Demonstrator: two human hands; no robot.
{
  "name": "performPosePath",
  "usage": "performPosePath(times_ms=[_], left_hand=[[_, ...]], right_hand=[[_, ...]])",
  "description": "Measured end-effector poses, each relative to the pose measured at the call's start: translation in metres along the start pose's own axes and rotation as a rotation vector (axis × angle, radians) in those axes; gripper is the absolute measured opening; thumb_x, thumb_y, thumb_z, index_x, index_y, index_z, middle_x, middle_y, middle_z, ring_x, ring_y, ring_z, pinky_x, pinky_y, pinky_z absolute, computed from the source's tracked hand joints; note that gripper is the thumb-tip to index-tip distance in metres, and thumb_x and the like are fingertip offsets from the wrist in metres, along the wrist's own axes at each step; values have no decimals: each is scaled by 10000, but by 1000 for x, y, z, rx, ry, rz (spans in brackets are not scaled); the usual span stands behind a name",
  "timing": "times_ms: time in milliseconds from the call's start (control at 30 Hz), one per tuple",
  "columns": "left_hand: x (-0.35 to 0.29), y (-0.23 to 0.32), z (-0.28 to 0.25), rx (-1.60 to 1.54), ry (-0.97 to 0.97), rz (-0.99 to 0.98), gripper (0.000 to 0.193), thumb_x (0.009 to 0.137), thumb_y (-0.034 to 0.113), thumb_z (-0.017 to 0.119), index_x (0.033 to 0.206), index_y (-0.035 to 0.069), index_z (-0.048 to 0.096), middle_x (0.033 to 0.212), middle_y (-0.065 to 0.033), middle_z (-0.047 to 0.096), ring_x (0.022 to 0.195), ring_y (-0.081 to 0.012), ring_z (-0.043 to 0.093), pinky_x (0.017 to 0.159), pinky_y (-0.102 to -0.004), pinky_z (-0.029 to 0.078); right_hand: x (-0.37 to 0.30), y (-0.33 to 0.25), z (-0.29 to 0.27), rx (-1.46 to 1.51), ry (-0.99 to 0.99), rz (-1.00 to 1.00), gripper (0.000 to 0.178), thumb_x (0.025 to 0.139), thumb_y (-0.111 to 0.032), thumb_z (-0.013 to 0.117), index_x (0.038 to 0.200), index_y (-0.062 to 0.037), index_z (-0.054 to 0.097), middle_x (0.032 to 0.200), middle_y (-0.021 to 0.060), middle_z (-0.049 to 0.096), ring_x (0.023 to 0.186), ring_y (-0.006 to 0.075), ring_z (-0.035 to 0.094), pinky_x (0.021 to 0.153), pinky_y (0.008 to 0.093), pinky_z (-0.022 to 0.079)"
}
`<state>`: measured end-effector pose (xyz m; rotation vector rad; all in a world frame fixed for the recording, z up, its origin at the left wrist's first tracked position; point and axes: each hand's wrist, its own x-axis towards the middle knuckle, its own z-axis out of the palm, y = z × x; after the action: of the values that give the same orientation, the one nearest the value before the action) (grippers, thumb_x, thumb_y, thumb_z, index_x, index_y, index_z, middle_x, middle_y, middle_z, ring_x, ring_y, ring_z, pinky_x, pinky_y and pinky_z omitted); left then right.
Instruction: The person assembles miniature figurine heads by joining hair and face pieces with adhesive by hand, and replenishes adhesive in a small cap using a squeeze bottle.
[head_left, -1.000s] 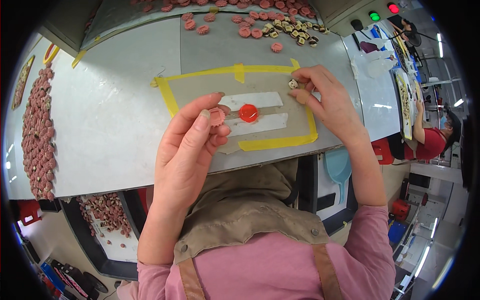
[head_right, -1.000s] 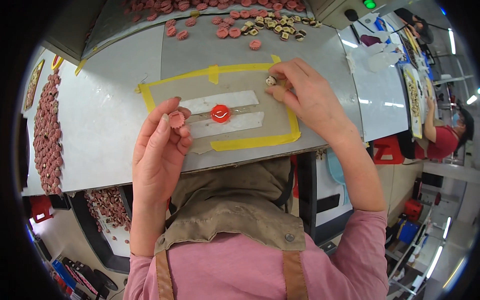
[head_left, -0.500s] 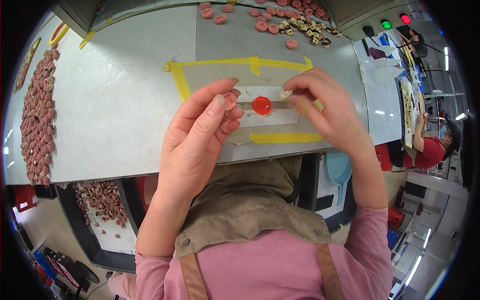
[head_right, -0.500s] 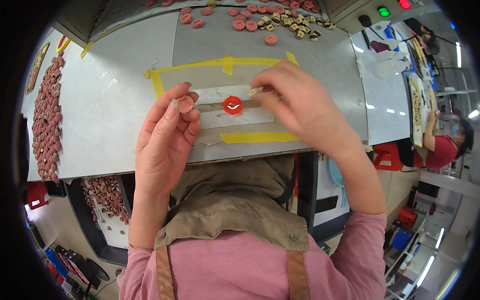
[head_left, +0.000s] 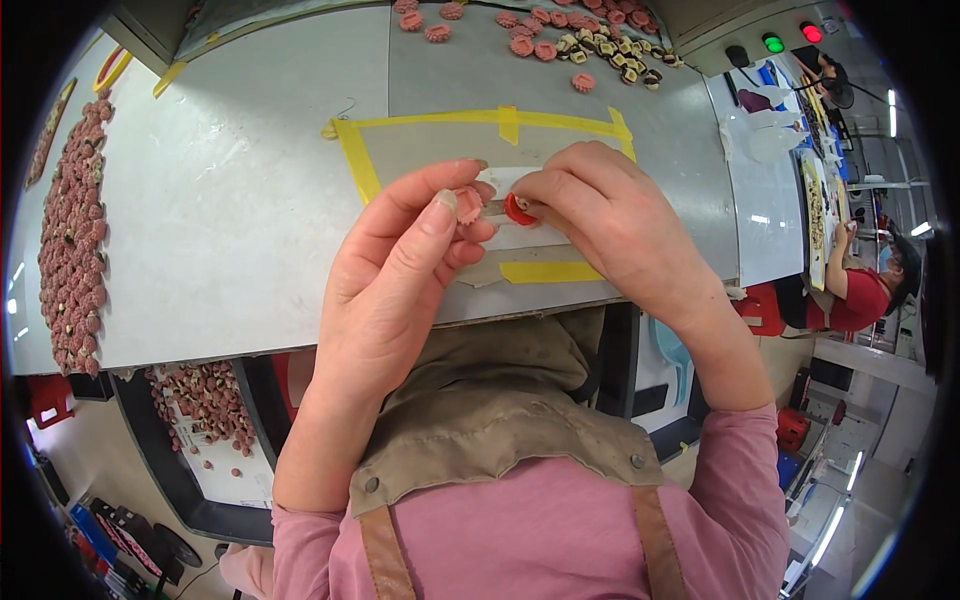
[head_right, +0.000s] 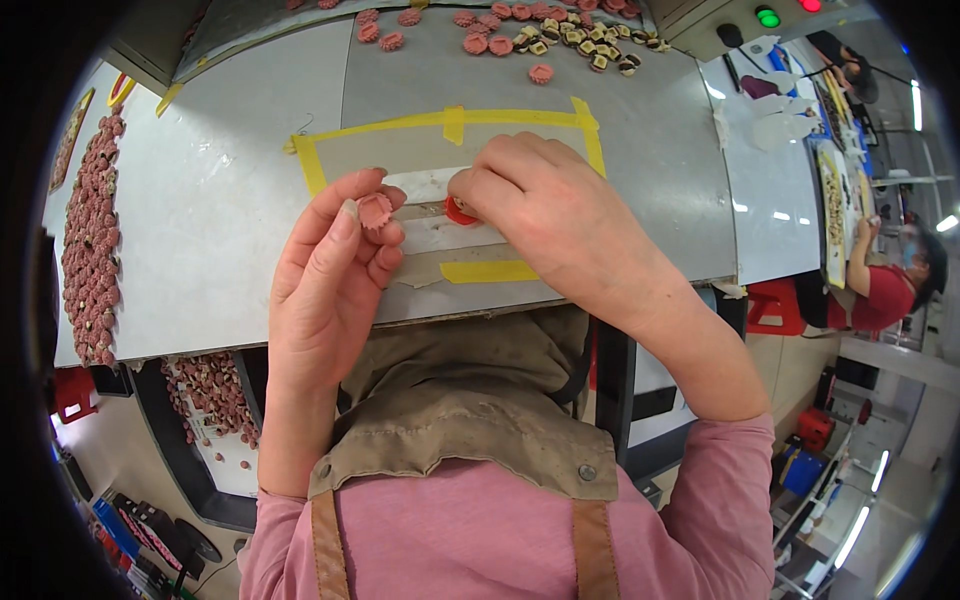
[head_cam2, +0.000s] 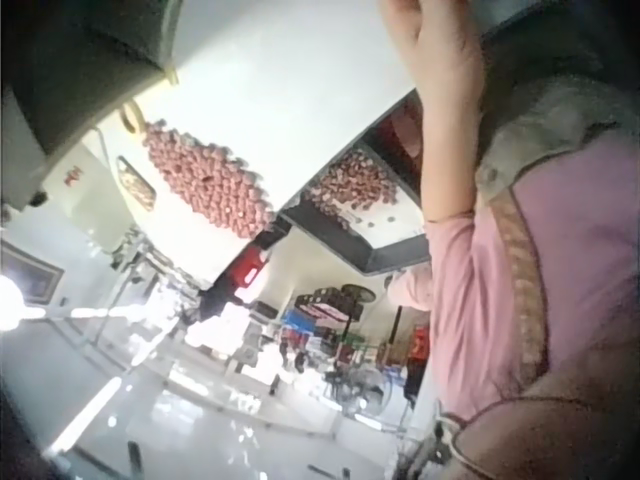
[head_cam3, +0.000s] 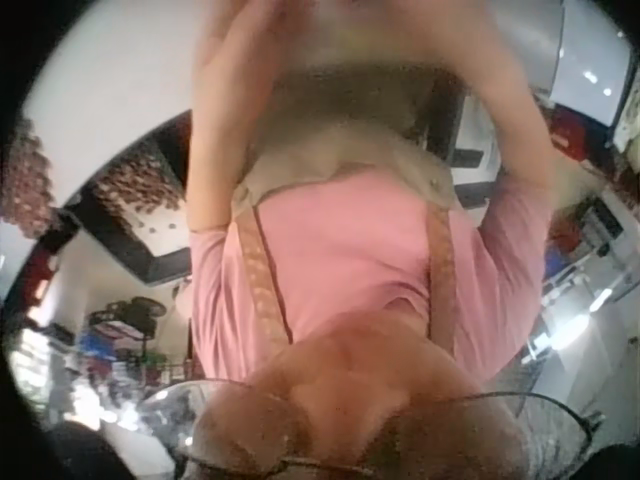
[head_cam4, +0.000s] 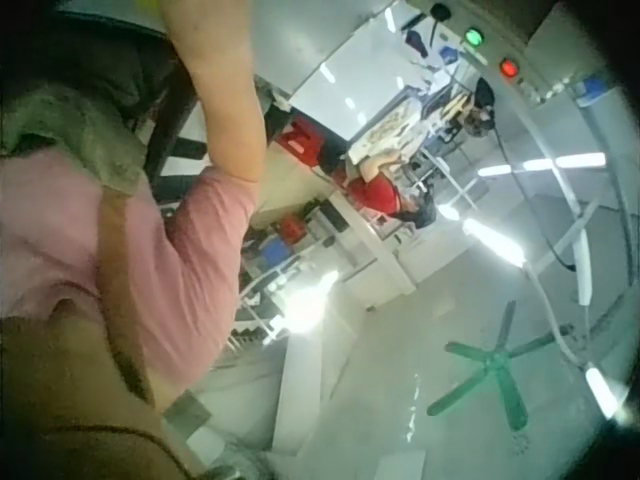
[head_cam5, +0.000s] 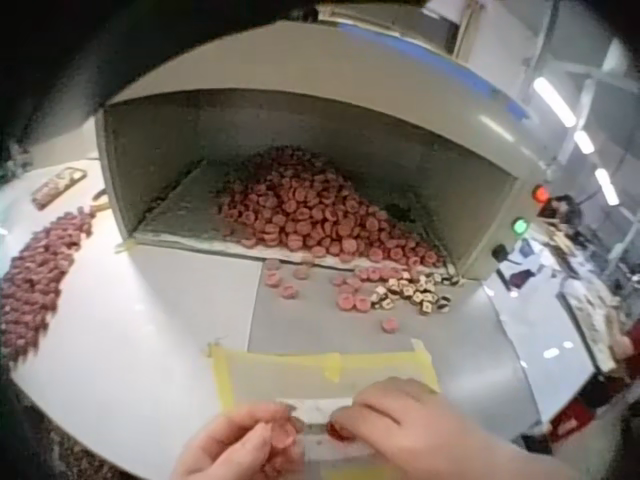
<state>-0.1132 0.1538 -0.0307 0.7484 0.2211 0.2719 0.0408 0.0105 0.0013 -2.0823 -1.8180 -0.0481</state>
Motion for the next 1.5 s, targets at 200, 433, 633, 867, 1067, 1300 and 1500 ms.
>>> performPosePath(times_ms=[200,433,633,867,1067,1300,1500], left_hand=[[0,-1,4,45,8,0,355,964,181,501,1279,19,484,1116,-35,556,980,-100,546,866,-241,435],[3,1,13,113,13,-71,346,957,169,515,1265,12,491,1108,-33,563,960,-91,554,855,-230,444],[6,-6,19,133,16,-106,331,953,151,523,1250,5,506,1086,-35,587,954,-97,561,843,-237,456],[9,-12,17,133,-14,-91,322,949,196,542,1220,23,543,1090,-40,603,977,-108,565,872,-256,447],[5,-28,21,272,40,188,283,932,83,552,1202,-1,544,1104,-60,589,995,-112,558,873,-246,450],[7,-30,21,424,38,269,234,921,33,551,1150,-9,578,1111,-78,562,985,-125,559,861,-248,454],[5,-34,22,796,3,502,231,896,1,569,1124,2,600,1087,-106,578,968,-171,578,830,-264,473]], right_hand=[[-4,-2,6,96,52,61,173,775,-36,659,942,-36,614,851,85,573,781,246,574,663,331,476],[-25,-14,10,1062,224,514,195,901,-54,563,1089,-5,549,1008,41,585,916,110,557,799,255,453],[-27,-21,16,1209,313,428,222,919,-80,557,1127,-7,527,1043,44,586,965,113,562,861,255,447],[-17,-24,12,729,300,267,191,900,-92,587,1067,-11,540,975,43,561,898,125,549,798,254,448],[-15,-32,13,828,334,374,193,873,-68,613,1046,-5,555,961,76,572,862,168,565,753,268,472],[-18,-27,21,373,496,110,203,857,-94,638,1026,-8,565,906,109,579,785,204,575,669,294,491],[-29,-24,20,568,423,217,205,836,-77,657,1010,-18,567,894,102,585,765,220,573,646,297,484]])
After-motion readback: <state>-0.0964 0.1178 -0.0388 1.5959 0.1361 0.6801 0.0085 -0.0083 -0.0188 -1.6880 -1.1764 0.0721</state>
